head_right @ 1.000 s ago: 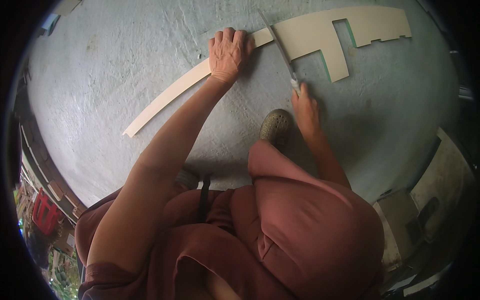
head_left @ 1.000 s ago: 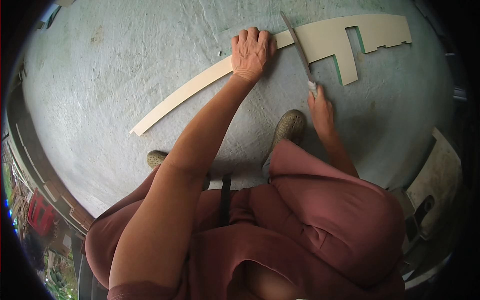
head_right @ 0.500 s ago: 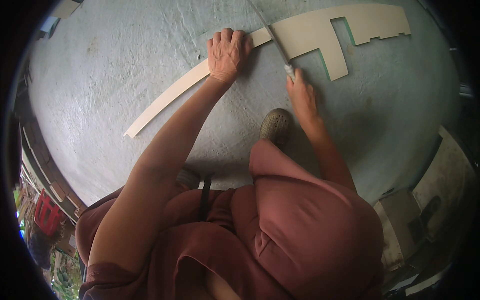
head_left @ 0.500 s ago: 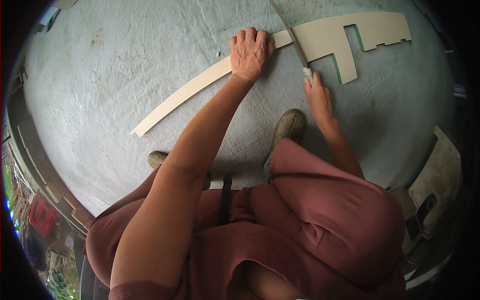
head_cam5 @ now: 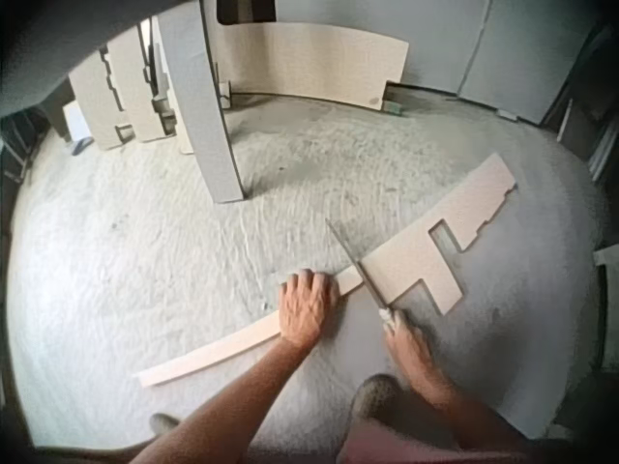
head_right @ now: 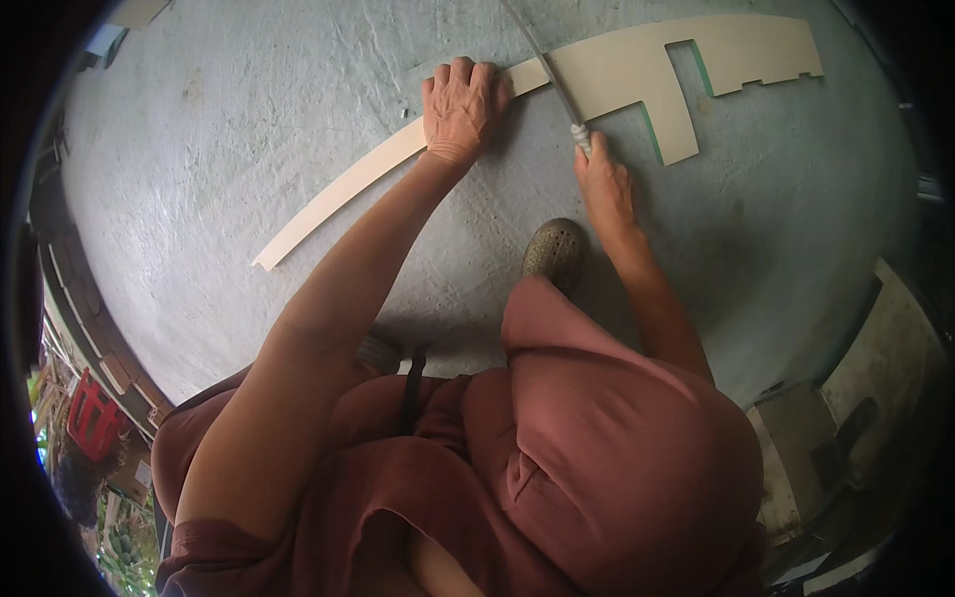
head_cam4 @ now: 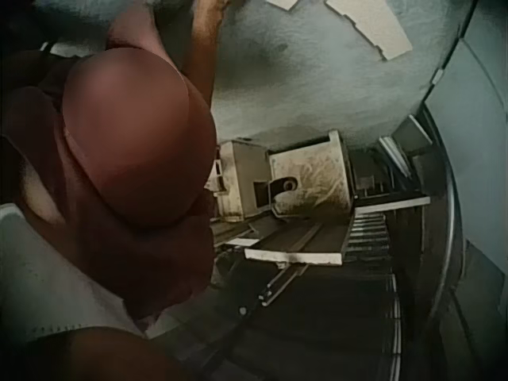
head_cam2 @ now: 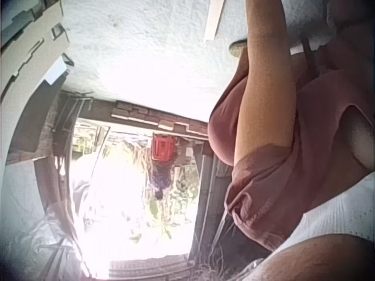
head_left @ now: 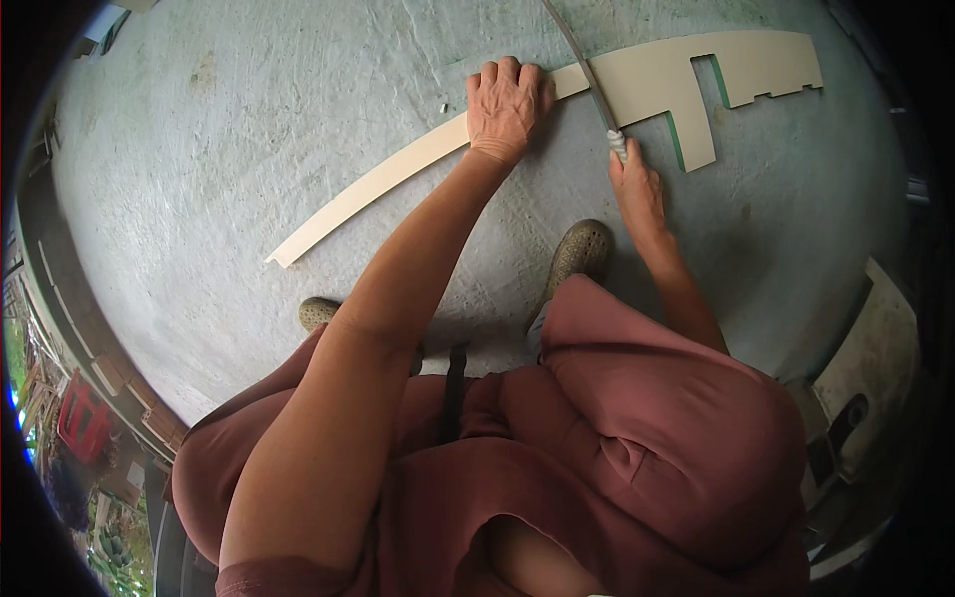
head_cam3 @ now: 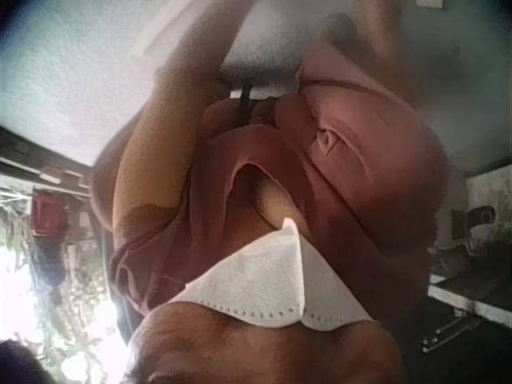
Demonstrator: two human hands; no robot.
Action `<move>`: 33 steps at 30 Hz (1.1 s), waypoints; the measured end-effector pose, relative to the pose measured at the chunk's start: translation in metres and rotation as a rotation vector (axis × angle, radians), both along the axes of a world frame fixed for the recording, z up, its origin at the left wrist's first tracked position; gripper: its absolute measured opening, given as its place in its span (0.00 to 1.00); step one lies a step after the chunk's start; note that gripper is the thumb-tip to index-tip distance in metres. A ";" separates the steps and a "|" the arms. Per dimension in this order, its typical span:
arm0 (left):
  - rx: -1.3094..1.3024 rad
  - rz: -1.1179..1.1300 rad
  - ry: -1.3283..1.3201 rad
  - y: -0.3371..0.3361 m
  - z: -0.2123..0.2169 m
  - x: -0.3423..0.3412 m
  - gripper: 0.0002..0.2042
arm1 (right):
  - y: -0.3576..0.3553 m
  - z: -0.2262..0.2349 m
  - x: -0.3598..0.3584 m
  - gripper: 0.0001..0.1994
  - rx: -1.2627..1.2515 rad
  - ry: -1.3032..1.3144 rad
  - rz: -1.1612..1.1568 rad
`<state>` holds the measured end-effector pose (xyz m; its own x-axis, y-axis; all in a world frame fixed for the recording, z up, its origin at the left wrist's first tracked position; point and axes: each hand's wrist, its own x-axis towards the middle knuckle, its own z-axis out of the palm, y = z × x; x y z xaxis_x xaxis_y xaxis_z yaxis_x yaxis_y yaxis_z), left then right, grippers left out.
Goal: The person cuts a strip of green-painted wood with a hand saw.
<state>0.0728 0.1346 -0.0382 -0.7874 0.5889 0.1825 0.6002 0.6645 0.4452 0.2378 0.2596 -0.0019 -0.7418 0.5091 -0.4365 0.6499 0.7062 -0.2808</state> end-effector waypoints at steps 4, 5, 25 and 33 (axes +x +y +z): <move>-0.010 0.014 -0.011 0.000 0.000 0.000 0.10 | -0.004 -0.002 0.034 0.17 -0.046 -0.038 -0.146; -0.004 0.011 -0.010 0.002 0.002 0.001 0.09 | -0.005 0.000 0.048 0.17 -0.047 -0.039 -0.144; -0.001 -0.008 0.012 0.001 0.001 0.001 0.09 | -0.010 0.007 0.014 0.14 -0.041 0.060 -0.094; 0.004 -0.004 0.013 0.003 0.000 0.003 0.10 | -0.017 0.003 0.060 0.16 -0.025 0.007 -0.177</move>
<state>0.0758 0.1371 -0.0380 -0.7826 0.5911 0.1952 0.6085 0.6605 0.4398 0.2975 0.2431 0.0009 -0.6447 0.6211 -0.4456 0.7614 0.5739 -0.3017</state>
